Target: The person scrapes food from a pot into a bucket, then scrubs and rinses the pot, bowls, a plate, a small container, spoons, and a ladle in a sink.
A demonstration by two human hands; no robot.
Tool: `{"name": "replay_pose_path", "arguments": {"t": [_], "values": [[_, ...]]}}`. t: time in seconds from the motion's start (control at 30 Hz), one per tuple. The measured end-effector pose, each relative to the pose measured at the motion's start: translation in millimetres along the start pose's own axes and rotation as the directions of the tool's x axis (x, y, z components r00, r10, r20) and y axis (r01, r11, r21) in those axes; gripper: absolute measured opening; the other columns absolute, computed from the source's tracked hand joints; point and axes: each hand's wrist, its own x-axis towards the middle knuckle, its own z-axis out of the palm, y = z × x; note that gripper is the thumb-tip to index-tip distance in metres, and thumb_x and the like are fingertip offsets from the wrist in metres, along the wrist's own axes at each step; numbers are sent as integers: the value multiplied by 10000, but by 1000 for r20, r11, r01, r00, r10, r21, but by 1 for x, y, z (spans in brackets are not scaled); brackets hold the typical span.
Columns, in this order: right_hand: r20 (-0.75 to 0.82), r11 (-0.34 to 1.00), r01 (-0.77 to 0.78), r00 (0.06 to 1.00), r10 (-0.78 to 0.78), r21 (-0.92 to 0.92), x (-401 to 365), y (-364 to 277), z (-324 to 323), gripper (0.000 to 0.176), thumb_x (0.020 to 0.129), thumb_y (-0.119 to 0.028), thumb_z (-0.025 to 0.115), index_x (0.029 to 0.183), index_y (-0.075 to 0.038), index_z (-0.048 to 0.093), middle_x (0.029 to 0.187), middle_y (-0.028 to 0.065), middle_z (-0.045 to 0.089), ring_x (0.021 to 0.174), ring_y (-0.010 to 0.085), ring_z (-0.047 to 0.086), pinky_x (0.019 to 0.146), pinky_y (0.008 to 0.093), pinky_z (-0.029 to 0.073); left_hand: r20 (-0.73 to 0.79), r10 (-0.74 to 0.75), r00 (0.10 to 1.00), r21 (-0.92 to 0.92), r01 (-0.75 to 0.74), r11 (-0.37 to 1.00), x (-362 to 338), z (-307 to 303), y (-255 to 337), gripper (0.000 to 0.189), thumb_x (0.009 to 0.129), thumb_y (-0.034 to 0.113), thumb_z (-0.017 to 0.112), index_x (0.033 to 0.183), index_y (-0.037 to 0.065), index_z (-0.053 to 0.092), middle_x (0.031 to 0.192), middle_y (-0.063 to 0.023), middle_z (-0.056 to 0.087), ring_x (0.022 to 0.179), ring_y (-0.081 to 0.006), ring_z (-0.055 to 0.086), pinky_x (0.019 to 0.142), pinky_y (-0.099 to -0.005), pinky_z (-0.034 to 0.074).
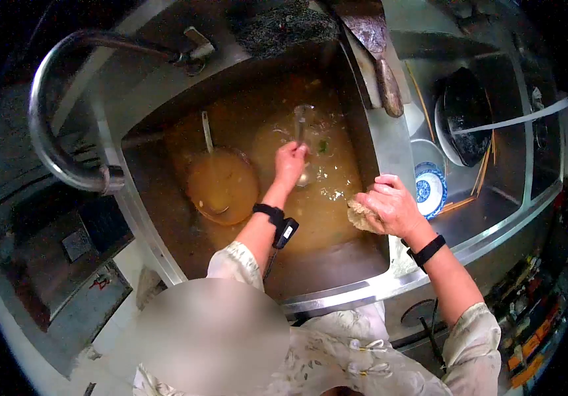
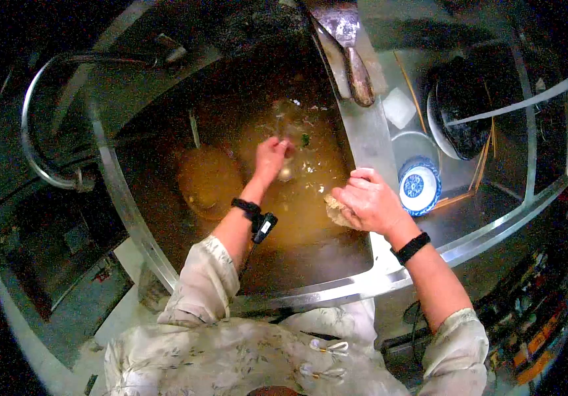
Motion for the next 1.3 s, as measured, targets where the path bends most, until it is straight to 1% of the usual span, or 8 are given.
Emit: {"name": "replay_pose_path", "arguments": {"t": [0.47, 0.6, 0.7, 0.8, 0.93, 1.13, 1.2, 1.3], "values": [[22, 999, -32, 999, 31, 29, 20, -35, -2, 245, 744, -47, 610, 987, -81, 607, 913, 101, 620, 940, 262, 602, 997, 395, 406, -171, -43, 984, -751, -102, 652, -126, -93, 34, 318, 1012, 246, 466, 1151, -29, 545, 1210, -157, 596, 1040, -230, 625, 918, -362, 541], [12, 714, -331, 911, 412, 617, 43, -62, 23, 304, 947, -94, 458, 1235, -23, 524, 1324, 175, 504, 1220, 305, 495, 1081, 362, 324, -267, -3, 964, -778, -214, 591, -158, -104, 52, 340, 1013, 258, 461, 1161, -39, 534, 1247, -159, 573, 1069, -232, 615, 929, -367, 533], [211, 49, -273, 833, 511, 961, 70, -58, 59, 569, 1004, -209, 391, 1508, -37, 192, 1543, 97, 252, 1382, 206, 303, 1118, 334, 288, -281, 9, 960, -780, -234, 580, -176, -101, 62, 365, 1008, 278, 482, 1191, -32, 547, 1239, -154, 576, 1082, -237, 608, 948, -338, 511], [385, -358, -227, 795, 469, 906, 97, -81, 68, 529, 936, -121, 561, 1426, -62, 372, 1241, 105, 559, 1110, 181, 566, 937, 330, 485, -273, -2, 962, -734, -207, 647, -200, -80, 70, 397, 1014, 277, 469, 1242, -44, 520, 1255, -169, 565, 1119, -272, 591, 978, -363, 491], [391, -349, -234, 774, 498, 908, 105, -76, 89, 346, 895, -76, 615, 1230, -54, 533, 1021, 60, 632, 924, 141, 627, 796, 292, 538, -242, 473, 847, -140, -513, 847, -227, -81, 61, 359, 980, 88, 503, 1316, -38, 491, 1351, -179, 520, 1234, -233, 524, 1017, -350, 447], [297, 159, -360, 900, 318, 919, 117, -68, 64, 166, 892, -55, 577, 1057, -43, 590, 942, 42, 644, 882, 120, 622, 779, 275, 525, 67, -54, 996, -267, 70, 961, -245, -132, 14, 427, 1007, 189, 472, 1391, 9, 419, 1284, -179, 567, 1103, -236, 612, 925, -355, 500], [318, 226, -386, 904, 285, 894, 123, -70, 68, 177, 870, -37, 569, 1043, -37, 602, 942, 43, 650, 888, 113, 612, 805, 272, 503, 523, -110, 845, -751, 518, 409, -249, -141, 19, 446, 1013, 277, 467, 1383, 33, 424, 1171, -187, 620, 1039, -223, 634, 878, -355, 530], [260, 547, -365, 929, 263, 754, 128, -80, 91, 199, 853, -14, 562, 1046, -39, 604, 921, 50, 651, 876, 121, 602, 812, 291, 496, 460, -215, 862, -645, 490, 586, -251, -116, 33, 427, 1012, 332, 467, 1313, 29, 476, 777, -52, 584, 636, -113, 543, 551, -241, 464]]}}
